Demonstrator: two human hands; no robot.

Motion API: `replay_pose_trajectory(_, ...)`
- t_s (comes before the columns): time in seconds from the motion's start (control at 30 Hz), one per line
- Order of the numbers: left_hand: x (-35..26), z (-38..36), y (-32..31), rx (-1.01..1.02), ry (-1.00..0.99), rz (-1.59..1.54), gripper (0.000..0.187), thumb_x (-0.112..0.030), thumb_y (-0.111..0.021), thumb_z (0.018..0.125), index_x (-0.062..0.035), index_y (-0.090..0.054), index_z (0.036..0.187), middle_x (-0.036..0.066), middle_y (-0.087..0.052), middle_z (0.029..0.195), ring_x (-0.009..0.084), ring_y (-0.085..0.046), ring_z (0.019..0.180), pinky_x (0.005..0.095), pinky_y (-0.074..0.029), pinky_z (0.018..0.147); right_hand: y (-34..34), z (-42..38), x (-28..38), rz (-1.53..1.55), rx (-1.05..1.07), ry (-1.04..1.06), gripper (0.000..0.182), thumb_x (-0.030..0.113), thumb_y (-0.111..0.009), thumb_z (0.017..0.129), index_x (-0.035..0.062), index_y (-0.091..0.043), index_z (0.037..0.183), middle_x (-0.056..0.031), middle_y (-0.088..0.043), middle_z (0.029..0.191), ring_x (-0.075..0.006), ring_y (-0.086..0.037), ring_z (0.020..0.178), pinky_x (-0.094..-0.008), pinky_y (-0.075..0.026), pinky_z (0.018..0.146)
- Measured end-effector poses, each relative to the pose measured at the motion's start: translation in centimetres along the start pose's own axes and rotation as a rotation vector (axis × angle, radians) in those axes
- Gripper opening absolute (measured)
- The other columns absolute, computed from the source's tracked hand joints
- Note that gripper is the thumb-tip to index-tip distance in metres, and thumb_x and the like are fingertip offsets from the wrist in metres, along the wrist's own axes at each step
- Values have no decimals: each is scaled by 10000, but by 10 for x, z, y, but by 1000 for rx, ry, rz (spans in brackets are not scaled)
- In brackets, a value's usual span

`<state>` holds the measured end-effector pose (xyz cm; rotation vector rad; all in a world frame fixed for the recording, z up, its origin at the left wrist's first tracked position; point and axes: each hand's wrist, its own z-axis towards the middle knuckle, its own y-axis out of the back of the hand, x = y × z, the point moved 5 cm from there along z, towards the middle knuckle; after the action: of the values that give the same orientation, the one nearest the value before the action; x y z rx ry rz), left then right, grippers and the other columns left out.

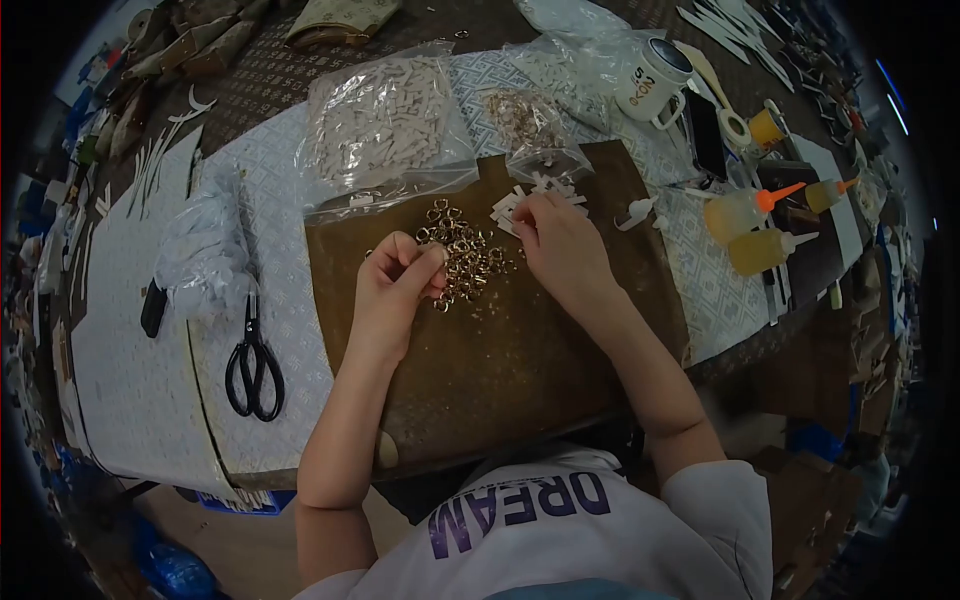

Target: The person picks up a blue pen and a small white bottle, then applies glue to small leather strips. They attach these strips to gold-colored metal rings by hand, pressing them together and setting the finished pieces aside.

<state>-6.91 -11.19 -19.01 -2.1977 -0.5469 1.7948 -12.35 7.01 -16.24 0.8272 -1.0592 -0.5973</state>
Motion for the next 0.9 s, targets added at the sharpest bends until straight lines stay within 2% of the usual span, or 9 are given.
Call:
replay_pose_trajectory(0.1,1,1,2,-9,5,25,291,-41,-605,847,-131,-373,696,-4,-553,721,55,-514,605,204,-416,544,-13,10,-8,-48,141,-62,150,172,-647,782,48,-572,820,-84,-587,842,-267,-583,813,-381,-460,711)
replay_pose_trajectory(0.3,5,2,0,28,-3,-5,312,-37,-592,855,-131,-345,690,-6,-539,708,53,-504,602,203,-406,538,-19,10,-15,-61,174,-66,148,187,-653,771,68,-575,812,-64,-586,830,-258,-580,815,-379,-454,701)
replay_pose_trajectory(0.43,7,4,-1,30,14,17,327,-31,-584,858,-133,-329,682,-5,-525,690,58,-499,598,202,-399,531,-14,8,-14,51,80,-37,118,142,-647,770,65,-564,803,-65,-586,791,-247,-587,714,-363,-461,641)
replay_pose_trajectory(0.5,5,3,-6,7,24,38,363,-17,-581,852,-144,-298,663,-11,-472,661,61,-448,584,204,-338,513,-9,8,-11,108,71,-48,109,122,-643,774,63,-557,806,-66,-594,772,-239,-593,660,-350,-465,609)
replay_pose_trajectory(0.6,6,3,-8,12,27,45,385,-3,-572,848,-151,-278,648,-15,-442,646,59,-412,573,203,-293,496,-5,9,-10,213,61,-71,132,96,-630,798,41,-512,817,-81,-586,741,-254,-590,646,-341,-459,582)
replay_pose_trajectory(0.8,6,1,-10,-28,58,90,382,17,-547,848,-152,-273,641,-18,-440,662,48,-374,537,199,-258,467,-2,9,2,624,69,-81,121,40,-627,800,28,-529,870,-73,-601,749,-193,-599,643,-287,-464,595)
replay_pose_trajectory(0.9,6,1,-8,-20,48,67,380,18,-550,848,-151,-281,640,-13,-453,672,43,-369,519,197,-259,457,-5,7,0,584,66,-52,101,50,-610,815,33,-535,880,-95,-610,768,-235,-608,670,-316,-467,602)
